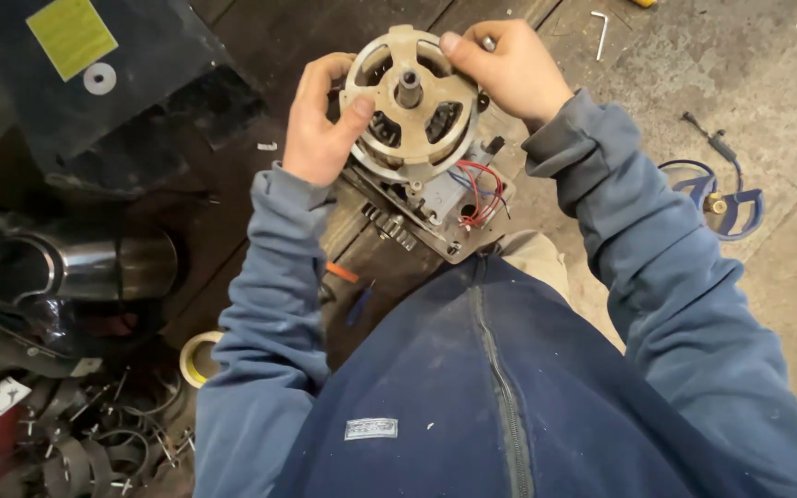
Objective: Disassembling an electromechanical motor housing using hand tools.
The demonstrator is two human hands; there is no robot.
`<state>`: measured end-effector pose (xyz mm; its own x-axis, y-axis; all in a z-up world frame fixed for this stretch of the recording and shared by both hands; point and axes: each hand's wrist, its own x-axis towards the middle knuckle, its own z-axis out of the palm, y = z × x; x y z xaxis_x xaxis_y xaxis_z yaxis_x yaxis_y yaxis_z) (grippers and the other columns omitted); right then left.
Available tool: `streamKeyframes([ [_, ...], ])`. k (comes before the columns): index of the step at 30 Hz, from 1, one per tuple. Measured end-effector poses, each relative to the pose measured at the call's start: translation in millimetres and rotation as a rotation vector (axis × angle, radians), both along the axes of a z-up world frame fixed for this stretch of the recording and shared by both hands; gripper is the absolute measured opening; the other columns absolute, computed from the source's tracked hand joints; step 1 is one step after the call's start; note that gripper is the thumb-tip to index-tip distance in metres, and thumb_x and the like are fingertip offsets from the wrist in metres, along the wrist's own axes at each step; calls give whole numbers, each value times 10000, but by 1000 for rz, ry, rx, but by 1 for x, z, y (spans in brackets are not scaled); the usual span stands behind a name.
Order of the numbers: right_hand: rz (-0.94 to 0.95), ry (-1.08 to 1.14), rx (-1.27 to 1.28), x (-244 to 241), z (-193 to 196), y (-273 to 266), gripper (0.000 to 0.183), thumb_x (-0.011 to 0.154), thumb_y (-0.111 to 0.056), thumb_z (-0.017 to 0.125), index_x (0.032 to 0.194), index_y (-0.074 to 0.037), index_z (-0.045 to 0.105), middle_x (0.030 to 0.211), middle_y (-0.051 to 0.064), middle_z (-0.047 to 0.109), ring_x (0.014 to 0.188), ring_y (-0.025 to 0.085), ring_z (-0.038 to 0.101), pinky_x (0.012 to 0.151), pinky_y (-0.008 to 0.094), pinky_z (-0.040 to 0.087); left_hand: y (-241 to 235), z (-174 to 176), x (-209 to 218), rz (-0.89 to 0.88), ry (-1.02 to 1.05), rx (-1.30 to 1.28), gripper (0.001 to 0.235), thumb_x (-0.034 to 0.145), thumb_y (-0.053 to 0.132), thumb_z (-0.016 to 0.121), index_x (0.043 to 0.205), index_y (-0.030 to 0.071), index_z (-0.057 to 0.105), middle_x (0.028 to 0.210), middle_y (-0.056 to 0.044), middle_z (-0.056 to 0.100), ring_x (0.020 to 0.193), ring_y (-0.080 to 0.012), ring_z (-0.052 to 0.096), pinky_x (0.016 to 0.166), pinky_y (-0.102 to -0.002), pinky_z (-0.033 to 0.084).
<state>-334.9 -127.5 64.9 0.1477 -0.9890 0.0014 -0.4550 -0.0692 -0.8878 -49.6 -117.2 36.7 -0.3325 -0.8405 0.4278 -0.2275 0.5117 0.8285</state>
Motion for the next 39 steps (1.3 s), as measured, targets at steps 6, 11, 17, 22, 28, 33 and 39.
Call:
streamKeyframes([
  [6, -72, -48, 20, 14, 1, 5, 420, 998, -384, 718, 857, 10, 679, 665, -12, 611, 607, 54, 569, 516, 284, 450, 2, -26, -22, -84, 453, 233, 415, 1052, 256, 680, 1327, -23, 543, 1274, -88, 632, 1179, -142, 583, 1070, -314, 486],
  [11, -91, 64, -106, 15, 1, 5, 367, 1015, -316, 731, 859, 13, 694, 675, 8, 603, 647, 38, 514, 541, 282, 423, 5, -28, -33, 95, 438, 225, 281, 1065, 181, 656, 1245, -23, 589, 1192, -90, 671, 1107, -147, 612, 1010, -306, 517],
  [17, -99, -23, -79, 18, 3, 8, 335, 1004, -303, 726, 878, 8, 715, 710, -8, 644, 662, 31, 539, 552, 269, 434, 6, -18, -38, 187, 438, 224, 232, 1062, 172, 639, 1191, -17, 607, 1149, -86, 690, 1075, -146, 629, 985, -305, 528],
  [22, -113, 33, -36, 11, 6, 11, 380, 1039, -306, 725, 863, 28, 686, 690, 9, 587, 659, 51, 490, 549, 291, 391, 3, -21, -38, 210, 449, 262, 200, 1076, 169, 647, 1124, -22, 612, 1138, -89, 697, 1059, -155, 633, 976, -309, 532],
  [28, 135, -9, 37, -16, 14, 14, 396, 1147, -354, 638, 979, 1, 688, 782, -40, 567, 729, 21, 464, 604, 256, 402, 23, -32, -23, 107, 526, 297, 341, 1091, 239, 609, 1315, -18, 590, 1269, -90, 659, 1188, -173, 609, 1103, -330, 490],
  [33, 32, -242, 374, -4, 35, 24, 319, 1047, -383, 657, 1018, -67, 688, 684, -72, 463, 547, 24, 357, 454, 227, 248, 33, -43, 8, -107, 390, 186, 630, 1046, 287, 684, 1557, 1, 448, 1549, -105, 519, 1407, -196, 509, 1238, -336, 383],
  [39, 52, -294, 245, -5, 13, 34, 249, 1079, -324, 639, 1041, -78, 646, 689, -56, 493, 536, 38, 408, 457, 241, 290, 30, -24, 14, -124, 248, 108, 626, 1018, 139, 711, 1576, 15, 456, 1553, -114, 502, 1460, -197, 495, 1249, -332, 403],
])
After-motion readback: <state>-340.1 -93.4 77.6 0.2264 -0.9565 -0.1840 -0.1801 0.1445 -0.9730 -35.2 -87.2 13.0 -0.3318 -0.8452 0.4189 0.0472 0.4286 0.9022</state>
